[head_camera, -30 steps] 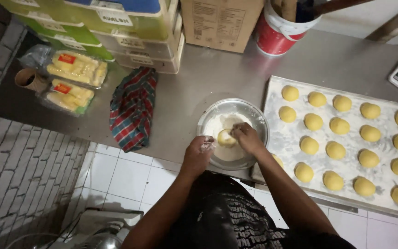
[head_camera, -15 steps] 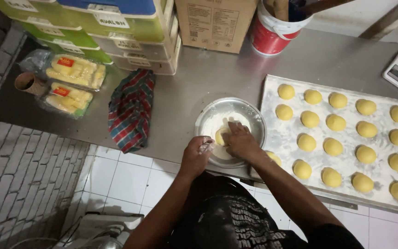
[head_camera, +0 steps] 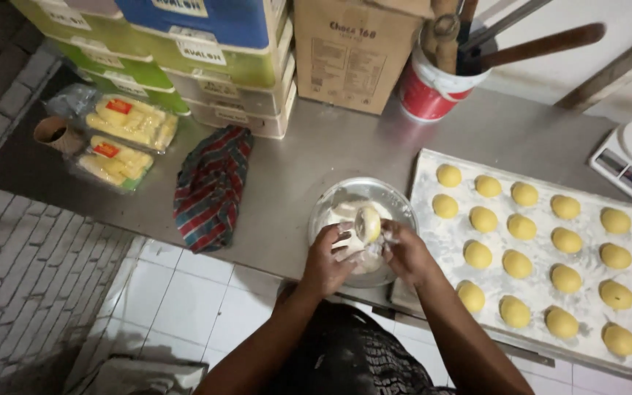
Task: The person walks through a kitchen area and pours a white powder from a bag into a metal bowl. They then move to a stainless steel counter where they pick up yellow dough balls from a tray, roll them in the powder, and place them back onto the tray.
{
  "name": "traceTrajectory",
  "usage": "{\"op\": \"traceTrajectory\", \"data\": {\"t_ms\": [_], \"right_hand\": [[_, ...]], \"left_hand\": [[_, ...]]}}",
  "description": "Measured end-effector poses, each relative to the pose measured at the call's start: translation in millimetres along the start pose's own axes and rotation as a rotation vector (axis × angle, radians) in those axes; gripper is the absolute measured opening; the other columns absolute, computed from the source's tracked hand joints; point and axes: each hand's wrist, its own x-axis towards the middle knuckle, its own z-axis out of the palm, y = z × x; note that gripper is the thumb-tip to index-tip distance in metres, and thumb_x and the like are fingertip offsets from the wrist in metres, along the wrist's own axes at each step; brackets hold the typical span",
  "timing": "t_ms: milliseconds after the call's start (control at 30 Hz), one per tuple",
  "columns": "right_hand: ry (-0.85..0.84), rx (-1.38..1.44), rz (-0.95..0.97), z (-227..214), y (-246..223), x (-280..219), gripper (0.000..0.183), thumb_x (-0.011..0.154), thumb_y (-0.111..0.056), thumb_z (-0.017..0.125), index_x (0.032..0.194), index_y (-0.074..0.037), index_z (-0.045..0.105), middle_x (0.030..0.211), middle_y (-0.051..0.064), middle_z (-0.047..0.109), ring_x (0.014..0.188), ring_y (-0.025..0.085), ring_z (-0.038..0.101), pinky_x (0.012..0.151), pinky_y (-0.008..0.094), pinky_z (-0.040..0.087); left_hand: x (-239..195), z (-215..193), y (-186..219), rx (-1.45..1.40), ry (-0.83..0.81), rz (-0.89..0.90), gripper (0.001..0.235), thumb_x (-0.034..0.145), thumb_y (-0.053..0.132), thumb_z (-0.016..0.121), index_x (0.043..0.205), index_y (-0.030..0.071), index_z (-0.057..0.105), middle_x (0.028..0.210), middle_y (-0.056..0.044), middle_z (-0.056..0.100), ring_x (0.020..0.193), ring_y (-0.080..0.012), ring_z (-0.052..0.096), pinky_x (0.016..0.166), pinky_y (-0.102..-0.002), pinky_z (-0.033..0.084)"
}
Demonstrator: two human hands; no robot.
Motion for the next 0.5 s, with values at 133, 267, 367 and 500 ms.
{"op": "traceTrajectory", "data": {"t_ms": [133, 267, 367, 500], "right_hand": [[-0.082, -0.364, -0.359, 22.2, -29.0, -29.3, 0.050, 0.075, -0.006, 0.062, 0.123, 0.008, 0.067, 0.112, 0.023, 0.061, 0.089, 0.028, 0.063, 0.071, 0.037, 0.053], [-0.110, -1.069, -0.837, 36.1, -48.0, -55.0, 0.064, 0.078, 0.002, 0.075, 0.140, -0.012, 0.064, 0.119, 0.025, 0.067, 0.109, 0.043, 0.070, 0.088, 0.050, 0.059], [-0.031, -1.298, -0.817, 22.8, -49.5, -61.2, 0.063, 0.080, -0.006, 0.075, 0.141, -0.009, 0.061, 0.138, 0.031, 0.055, 0.099, 0.040, 0.072, 0.086, 0.049, 0.060], [0.038, -1.312, -0.806, 2.0, -38.1, -53.2, 0.056, 0.080, -0.012, 0.075, 0.135, -0.009, 0.065, 0.137, 0.034, 0.052, 0.104, 0.048, 0.066, 0.091, 0.050, 0.056]], "left_hand": [[12.4, 21.3, 4.6, -0.186, 0.030, 0.063, 0.065, 0.078, 0.006, 0.088, 0.133, -0.007, 0.056, 0.131, -0.027, 0.056, 0.120, -0.0457, 0.063, 0.099, -0.047, 0.058], [24.7, 28.7, -5.9, -0.223, 0.081, 0.090, 0.048, 0.082, 0.011, 0.087, 0.122, -0.005, 0.065, 0.118, -0.022, 0.066, 0.112, -0.0349, 0.070, 0.091, -0.041, 0.062], [25.3, 30.9, -2.9, -0.170, 0.049, 0.171, 0.032, 0.083, 0.002, 0.081, 0.111, -0.008, 0.068, 0.114, -0.024, 0.067, 0.110, -0.0331, 0.067, 0.091, -0.045, 0.059], [32.8, 41.7, -29.4, -0.435, -0.036, 0.010, 0.047, 0.082, 0.000, 0.080, 0.127, -0.003, 0.067, 0.122, -0.011, 0.062, 0.116, -0.0213, 0.058, 0.103, -0.040, 0.051]]}}
